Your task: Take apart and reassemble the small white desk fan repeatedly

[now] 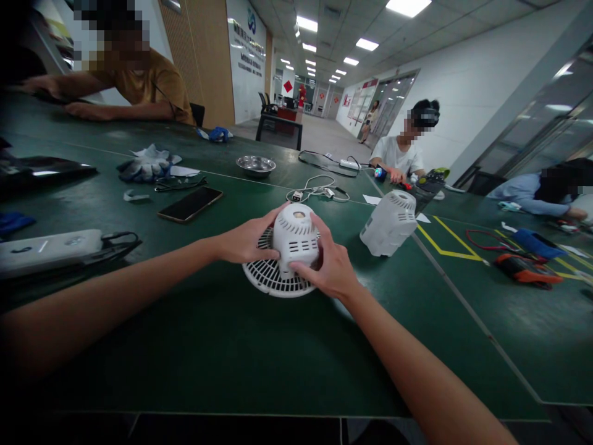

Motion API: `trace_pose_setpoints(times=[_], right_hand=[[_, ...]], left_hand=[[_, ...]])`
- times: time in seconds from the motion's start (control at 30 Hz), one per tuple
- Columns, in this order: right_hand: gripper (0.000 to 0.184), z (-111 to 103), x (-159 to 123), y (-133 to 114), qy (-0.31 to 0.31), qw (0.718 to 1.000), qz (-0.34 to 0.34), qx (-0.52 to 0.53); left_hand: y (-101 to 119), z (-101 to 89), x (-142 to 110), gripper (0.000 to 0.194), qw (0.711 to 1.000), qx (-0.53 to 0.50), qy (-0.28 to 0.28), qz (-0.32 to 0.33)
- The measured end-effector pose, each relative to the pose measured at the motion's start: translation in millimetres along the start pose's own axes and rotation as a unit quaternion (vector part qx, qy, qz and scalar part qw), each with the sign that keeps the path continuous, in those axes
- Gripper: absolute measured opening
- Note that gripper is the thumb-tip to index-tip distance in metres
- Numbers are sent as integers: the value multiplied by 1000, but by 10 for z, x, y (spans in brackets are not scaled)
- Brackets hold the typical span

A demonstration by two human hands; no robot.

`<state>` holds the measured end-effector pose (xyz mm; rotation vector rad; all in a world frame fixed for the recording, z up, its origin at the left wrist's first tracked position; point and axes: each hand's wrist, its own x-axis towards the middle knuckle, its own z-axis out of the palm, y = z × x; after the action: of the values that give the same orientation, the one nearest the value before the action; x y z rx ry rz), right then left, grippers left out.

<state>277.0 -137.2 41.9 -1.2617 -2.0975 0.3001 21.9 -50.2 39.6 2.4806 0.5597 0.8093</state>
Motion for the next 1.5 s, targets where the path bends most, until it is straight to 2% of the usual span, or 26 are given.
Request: trace_pose_setpoints(times=[0.1,0.2,0.37,0.53,0.93,1.1,1.2,1.27,1.33,1.43,1.5], right_hand=[[101,-34,-65,19,-67,993,-10,93],[102,-30,-99,62,-73,988,1,138],[102,-18,-88,86,-77,982,25,172],[97,-46,-55,59,-85,983,9,162],[98,-87,0,21,-93,989,-2,116],[101,-131,27,73,-82,995,-4,65],[107,-115,30,89,-46,999,-26,8],[116,-61,27,94,-13,999,-38,-17],[120,10,31,117,23,999,-32,-23],[111,81,61,227,72,997,6,-9],[108,79,90,340,83,996,39,10]], left_hand=[[8,52,-33,145,999,-41,-19,24],[55,121,-42,154,999,-31,5,29],[118,178,-40,134,997,-18,41,56],[107,155,-49,111,998,-25,45,40],[87,163,-49,107,995,-13,73,66],[99,195,-34,119,998,23,55,13],[151,293,-27,119,992,67,93,-44],[182,347,-26,112,985,92,126,-78],[184,352,-29,104,983,86,142,-73],[91,278,-52,91,988,37,137,-58],[-37,224,-80,77,975,50,174,-129]])
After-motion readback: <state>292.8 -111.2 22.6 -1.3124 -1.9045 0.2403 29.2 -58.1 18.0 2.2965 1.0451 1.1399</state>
